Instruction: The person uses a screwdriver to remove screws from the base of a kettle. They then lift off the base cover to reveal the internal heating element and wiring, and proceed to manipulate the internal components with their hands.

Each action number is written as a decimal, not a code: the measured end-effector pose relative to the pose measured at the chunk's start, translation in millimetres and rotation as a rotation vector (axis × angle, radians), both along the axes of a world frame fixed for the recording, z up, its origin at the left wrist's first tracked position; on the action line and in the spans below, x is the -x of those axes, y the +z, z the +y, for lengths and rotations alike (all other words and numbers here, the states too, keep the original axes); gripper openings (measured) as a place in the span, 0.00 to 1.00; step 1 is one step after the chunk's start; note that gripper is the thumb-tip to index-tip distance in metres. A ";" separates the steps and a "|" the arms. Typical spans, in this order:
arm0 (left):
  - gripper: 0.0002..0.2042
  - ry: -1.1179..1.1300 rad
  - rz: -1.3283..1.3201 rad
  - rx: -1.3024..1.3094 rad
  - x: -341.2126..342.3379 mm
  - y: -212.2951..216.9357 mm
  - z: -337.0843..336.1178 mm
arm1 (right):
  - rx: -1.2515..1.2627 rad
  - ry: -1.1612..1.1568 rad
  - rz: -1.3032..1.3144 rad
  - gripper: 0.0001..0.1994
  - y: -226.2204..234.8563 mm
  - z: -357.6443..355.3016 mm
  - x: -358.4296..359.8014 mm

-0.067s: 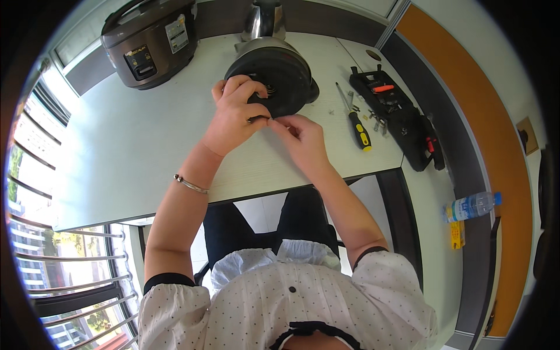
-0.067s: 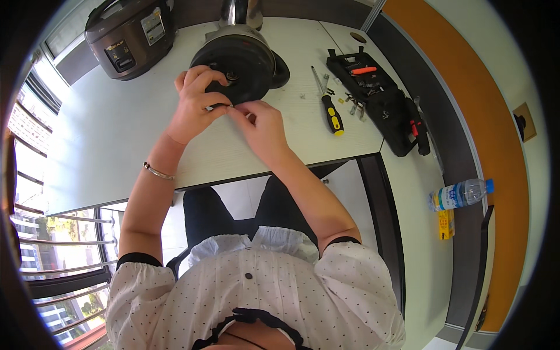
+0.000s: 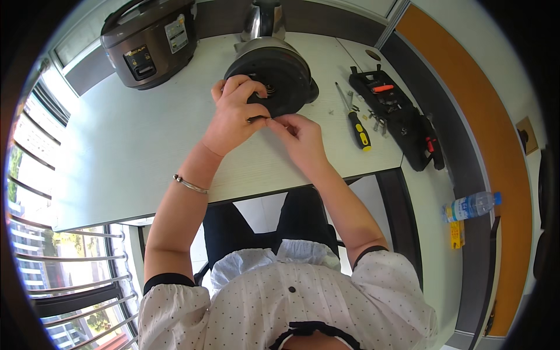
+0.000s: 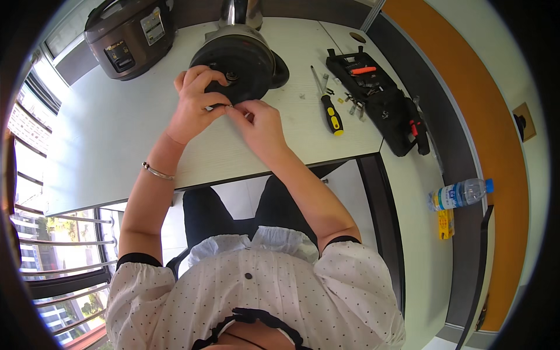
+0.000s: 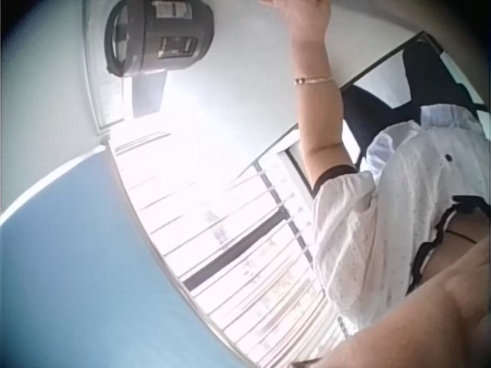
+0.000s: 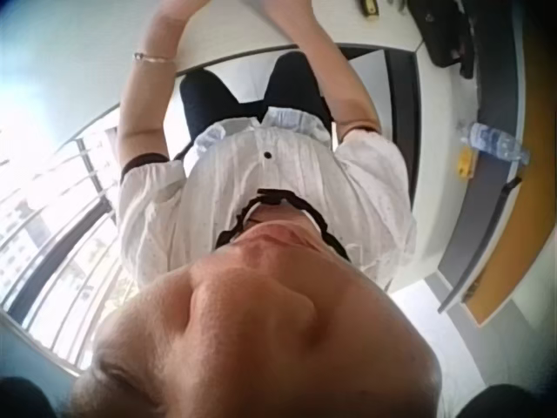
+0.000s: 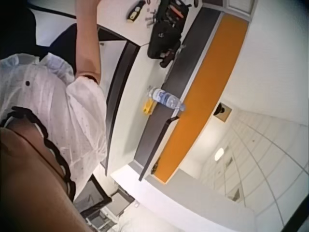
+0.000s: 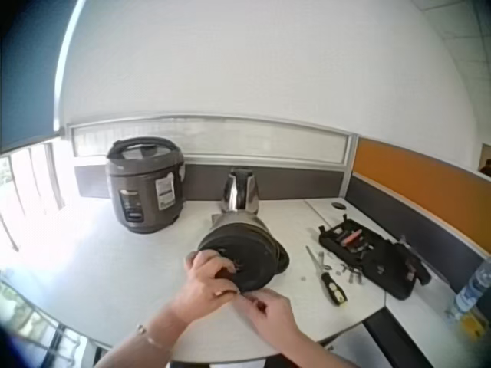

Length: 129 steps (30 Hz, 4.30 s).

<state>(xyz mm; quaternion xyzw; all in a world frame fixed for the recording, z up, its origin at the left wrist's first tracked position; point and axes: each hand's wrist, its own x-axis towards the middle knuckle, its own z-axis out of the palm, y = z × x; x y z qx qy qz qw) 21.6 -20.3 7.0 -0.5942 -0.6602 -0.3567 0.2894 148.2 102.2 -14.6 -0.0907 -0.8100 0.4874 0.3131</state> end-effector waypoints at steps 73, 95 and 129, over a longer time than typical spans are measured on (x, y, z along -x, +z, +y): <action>0.31 0.323 -0.015 -0.152 23.3 -3.5 -3.9 | -0.263 -0.137 0.249 0.32 -7.8 59.3 1.8; 0.28 0.012 -0.046 -0.030 -1.9 23.3 -16.8 | 0.082 -0.038 0.327 0.12 -21.6 76.8 8.5; 0.20 -0.035 0.097 0.343 -86.3 -2.7 -43.8 | -0.079 -0.195 0.340 0.08 -27.7 80.0 15.2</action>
